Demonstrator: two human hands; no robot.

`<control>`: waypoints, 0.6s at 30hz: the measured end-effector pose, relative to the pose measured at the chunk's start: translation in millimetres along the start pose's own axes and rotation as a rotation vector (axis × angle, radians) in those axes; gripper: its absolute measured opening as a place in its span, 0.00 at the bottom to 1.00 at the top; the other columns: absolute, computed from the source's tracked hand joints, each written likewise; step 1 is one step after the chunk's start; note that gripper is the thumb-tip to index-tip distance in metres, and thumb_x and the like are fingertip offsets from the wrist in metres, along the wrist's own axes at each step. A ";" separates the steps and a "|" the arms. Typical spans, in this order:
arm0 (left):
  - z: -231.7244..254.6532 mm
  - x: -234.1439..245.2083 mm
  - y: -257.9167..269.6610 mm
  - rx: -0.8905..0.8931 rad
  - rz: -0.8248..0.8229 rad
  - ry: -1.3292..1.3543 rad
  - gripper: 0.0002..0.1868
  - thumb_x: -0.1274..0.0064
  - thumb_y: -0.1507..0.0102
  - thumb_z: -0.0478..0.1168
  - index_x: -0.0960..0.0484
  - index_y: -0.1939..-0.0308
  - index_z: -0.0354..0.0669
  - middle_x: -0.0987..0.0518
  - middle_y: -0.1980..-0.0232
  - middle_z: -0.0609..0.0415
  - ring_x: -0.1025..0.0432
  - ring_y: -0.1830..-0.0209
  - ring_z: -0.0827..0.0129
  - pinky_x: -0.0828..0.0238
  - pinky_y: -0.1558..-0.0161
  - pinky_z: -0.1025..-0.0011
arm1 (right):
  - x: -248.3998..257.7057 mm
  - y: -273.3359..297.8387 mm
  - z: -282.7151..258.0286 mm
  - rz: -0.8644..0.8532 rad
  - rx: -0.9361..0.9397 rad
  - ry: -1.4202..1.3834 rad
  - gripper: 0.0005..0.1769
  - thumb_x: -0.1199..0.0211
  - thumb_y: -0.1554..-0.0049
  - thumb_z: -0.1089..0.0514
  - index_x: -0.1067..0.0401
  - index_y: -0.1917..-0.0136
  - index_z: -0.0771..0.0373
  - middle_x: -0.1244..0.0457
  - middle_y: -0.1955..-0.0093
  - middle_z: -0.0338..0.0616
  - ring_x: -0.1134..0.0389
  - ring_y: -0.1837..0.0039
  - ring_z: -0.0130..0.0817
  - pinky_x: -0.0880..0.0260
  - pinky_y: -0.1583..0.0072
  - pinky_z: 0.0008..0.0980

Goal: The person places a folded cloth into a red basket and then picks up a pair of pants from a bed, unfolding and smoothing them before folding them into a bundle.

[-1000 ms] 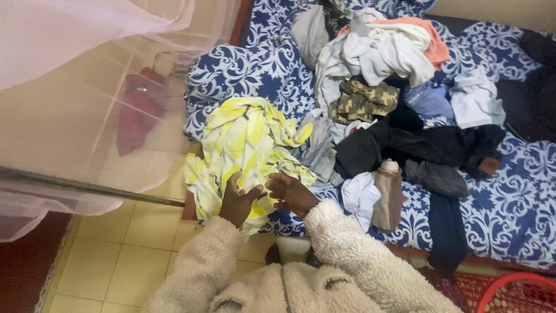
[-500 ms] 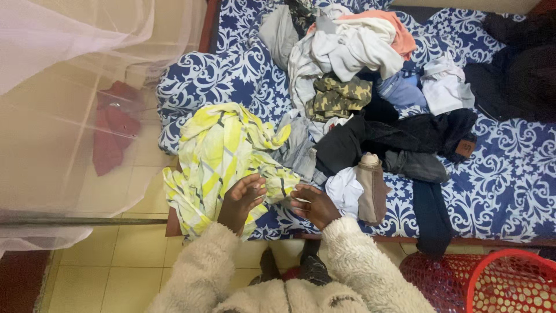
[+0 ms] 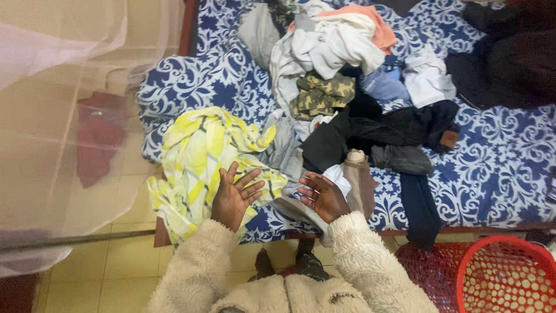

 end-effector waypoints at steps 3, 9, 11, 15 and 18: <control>-11.1 -10.5 -10.2 0.029 -0.052 0.010 0.53 0.67 0.37 0.75 0.56 0.19 0.47 0.28 0.31 0.40 0.28 0.40 0.54 0.33 0.39 0.57 | 15.7 5.9 -11.2 0.006 0.053 -0.047 0.22 0.39 0.40 0.51 0.34 0.35 0.59 0.33 0.45 0.40 0.32 0.45 0.36 0.30 0.45 0.37; -25.7 -30.2 -20.6 0.081 -0.117 -0.074 0.52 0.66 0.38 0.76 0.43 0.24 0.39 0.26 0.34 0.42 0.27 0.41 0.56 0.30 0.41 0.59 | 51.8 15.3 -24.8 0.019 0.099 -0.138 0.20 0.40 0.39 0.49 0.34 0.37 0.58 0.34 0.43 0.41 0.32 0.44 0.36 0.30 0.44 0.39; -26.3 -34.8 -20.0 0.085 -0.119 -0.091 0.52 0.65 0.38 0.75 0.41 0.26 0.37 0.25 0.35 0.42 0.27 0.41 0.57 0.29 0.42 0.60 | 60.8 16.4 -26.7 0.029 0.099 -0.156 0.21 0.40 0.39 0.47 0.33 0.37 0.57 0.35 0.43 0.41 0.32 0.43 0.36 0.30 0.43 0.39; -23.6 -40.0 -17.6 0.093 -0.114 -0.100 0.51 0.65 0.38 0.76 0.39 0.28 0.37 0.24 0.35 0.43 0.26 0.43 0.59 0.29 0.44 0.62 | 69.1 19.7 -30.2 0.041 0.098 -0.155 0.21 0.40 0.40 0.46 0.33 0.37 0.56 0.36 0.43 0.40 0.33 0.43 0.36 0.31 0.42 0.39; -21.6 -41.0 -15.3 0.092 -0.110 -0.110 0.50 0.65 0.38 0.76 0.38 0.28 0.37 0.24 0.36 0.43 0.26 0.44 0.59 0.29 0.45 0.62 | 66.6 22.7 -32.8 0.013 0.117 -0.166 0.22 0.39 0.40 0.46 0.33 0.37 0.56 0.36 0.43 0.41 0.33 0.43 0.36 0.32 0.42 0.40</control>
Point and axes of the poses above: each hand's wrist, its own y-axis away from the middle knuckle, its own x-axis out of the back of the hand, z = x × y, the point moved 9 cm from there along -y, towards the middle knuckle
